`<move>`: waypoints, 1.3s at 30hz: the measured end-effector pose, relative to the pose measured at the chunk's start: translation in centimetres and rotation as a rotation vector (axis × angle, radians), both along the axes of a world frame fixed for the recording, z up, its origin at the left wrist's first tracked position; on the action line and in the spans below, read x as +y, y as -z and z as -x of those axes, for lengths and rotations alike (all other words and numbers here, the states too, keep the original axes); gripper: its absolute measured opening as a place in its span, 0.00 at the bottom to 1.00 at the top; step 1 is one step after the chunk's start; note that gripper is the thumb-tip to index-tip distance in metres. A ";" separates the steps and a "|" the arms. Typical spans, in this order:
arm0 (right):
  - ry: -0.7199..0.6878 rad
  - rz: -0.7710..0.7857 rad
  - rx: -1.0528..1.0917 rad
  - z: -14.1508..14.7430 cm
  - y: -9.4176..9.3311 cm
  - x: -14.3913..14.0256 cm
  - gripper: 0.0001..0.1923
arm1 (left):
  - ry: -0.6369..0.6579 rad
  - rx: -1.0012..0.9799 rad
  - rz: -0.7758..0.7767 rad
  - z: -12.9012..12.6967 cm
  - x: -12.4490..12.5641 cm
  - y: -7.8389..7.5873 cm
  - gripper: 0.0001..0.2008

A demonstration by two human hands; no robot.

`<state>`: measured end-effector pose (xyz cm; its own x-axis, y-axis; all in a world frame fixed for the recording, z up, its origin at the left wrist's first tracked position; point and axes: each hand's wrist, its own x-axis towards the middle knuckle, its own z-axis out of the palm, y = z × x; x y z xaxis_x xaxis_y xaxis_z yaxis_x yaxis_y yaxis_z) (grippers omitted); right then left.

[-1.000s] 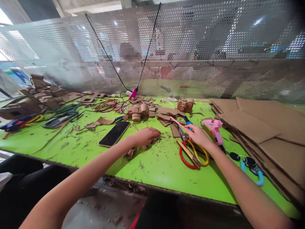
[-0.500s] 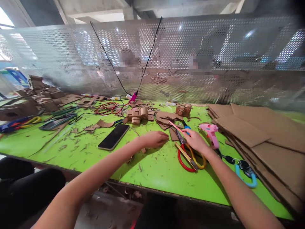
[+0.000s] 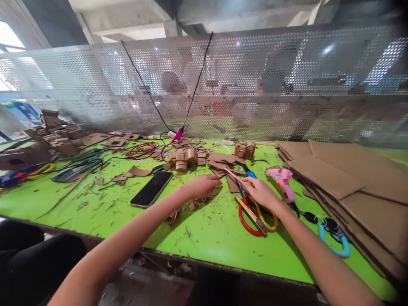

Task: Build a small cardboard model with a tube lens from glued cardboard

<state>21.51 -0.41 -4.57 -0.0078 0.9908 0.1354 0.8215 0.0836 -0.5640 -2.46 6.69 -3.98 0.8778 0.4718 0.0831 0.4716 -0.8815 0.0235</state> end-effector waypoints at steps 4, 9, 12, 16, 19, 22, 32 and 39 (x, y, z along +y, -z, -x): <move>0.027 0.043 -0.024 0.1 -0.2 -0.1 0.16 | -0.076 0.098 -0.069 -2.3 0.3 0.1 0.12; 0.027 0.060 -0.045 0.4 -0.5 -0.3 0.17 | -0.081 0.117 -0.088 -3.1 0.1 0.2 0.10; 0.031 0.058 -0.052 0.5 -0.6 -0.3 0.17 | -0.067 0.132 -0.098 -3.3 0.1 0.5 0.11; 0.041 0.062 -0.062 0.5 -0.6 -0.4 0.17 | -0.067 0.189 -0.047 -4.1 1.1 -0.1 0.11; 0.024 0.059 -0.053 0.4 -0.5 -0.4 0.18 | -0.045 0.265 0.043 -4.9 2.4 -0.9 0.08; 0.009 0.038 -0.052 0.2 -0.4 -0.3 0.18 | -0.017 0.285 0.099 -5.3 3.1 -1.2 0.07; 0.037 0.054 -0.075 0.3 -0.5 -0.5 0.17 | -0.032 0.259 0.087 -5.0 2.3 -1.0 0.06; 0.025 0.067 -0.089 0.4 -0.4 -0.5 0.17 | 0.056 0.302 0.068 -2.1 0.2 -1.4 0.04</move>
